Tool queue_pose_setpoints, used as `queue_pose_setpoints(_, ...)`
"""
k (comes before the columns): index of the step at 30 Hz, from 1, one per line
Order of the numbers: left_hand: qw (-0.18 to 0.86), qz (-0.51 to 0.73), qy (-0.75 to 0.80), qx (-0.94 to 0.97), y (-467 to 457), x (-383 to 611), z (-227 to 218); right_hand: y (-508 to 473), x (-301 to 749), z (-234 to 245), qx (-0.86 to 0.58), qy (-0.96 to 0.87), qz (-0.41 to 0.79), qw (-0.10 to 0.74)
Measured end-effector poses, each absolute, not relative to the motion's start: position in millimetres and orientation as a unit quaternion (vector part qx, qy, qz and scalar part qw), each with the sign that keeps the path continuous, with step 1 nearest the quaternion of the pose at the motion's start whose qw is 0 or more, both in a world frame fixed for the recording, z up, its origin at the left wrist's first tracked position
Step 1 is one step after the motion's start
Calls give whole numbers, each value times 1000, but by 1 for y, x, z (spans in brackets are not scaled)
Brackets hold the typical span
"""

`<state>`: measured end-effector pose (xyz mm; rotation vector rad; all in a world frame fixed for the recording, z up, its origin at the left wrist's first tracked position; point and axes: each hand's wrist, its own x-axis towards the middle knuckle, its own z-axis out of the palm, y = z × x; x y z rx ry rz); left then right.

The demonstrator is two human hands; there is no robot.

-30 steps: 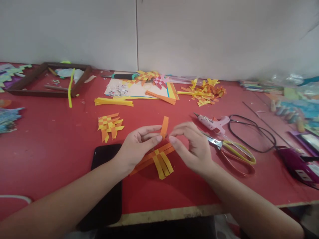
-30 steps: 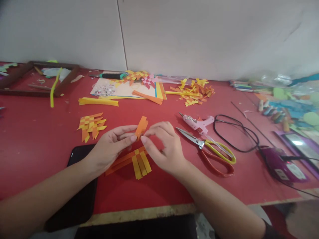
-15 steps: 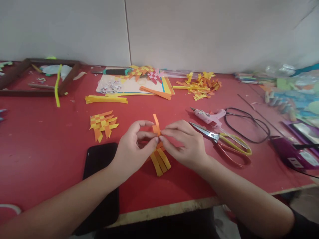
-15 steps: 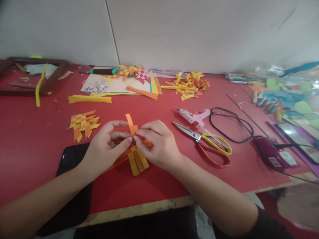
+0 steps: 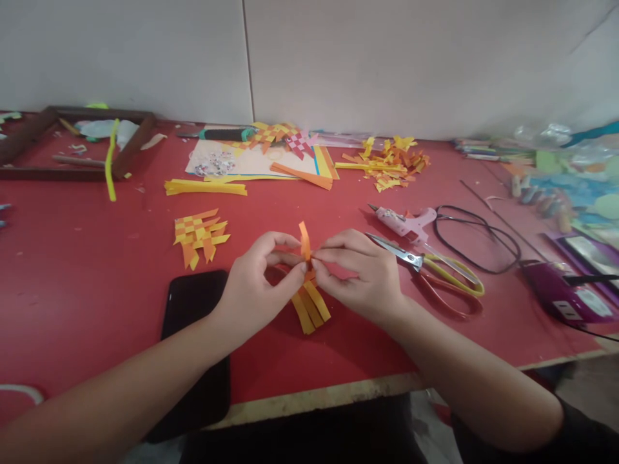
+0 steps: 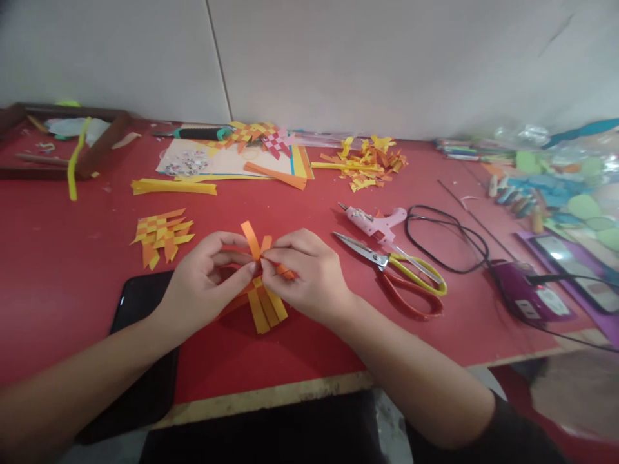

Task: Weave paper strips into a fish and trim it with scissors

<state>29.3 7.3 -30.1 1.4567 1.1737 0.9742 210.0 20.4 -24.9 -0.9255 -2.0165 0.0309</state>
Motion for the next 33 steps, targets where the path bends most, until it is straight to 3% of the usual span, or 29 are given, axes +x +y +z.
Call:
queue_pose_setpoints(7, 364, 375, 486, 700, 8, 28, -27, 20, 212, -23, -331, -842, -22, 425)
queue_pose_setpoints(21, 296, 378, 496, 724, 7, 30, -23, 20, 212, -22, -312, -847, -21, 430)
queue_pose_setpoints(33, 339, 380, 479, 715, 7, 29, -22, 21, 212, -18, -379, -804, 147, 435)
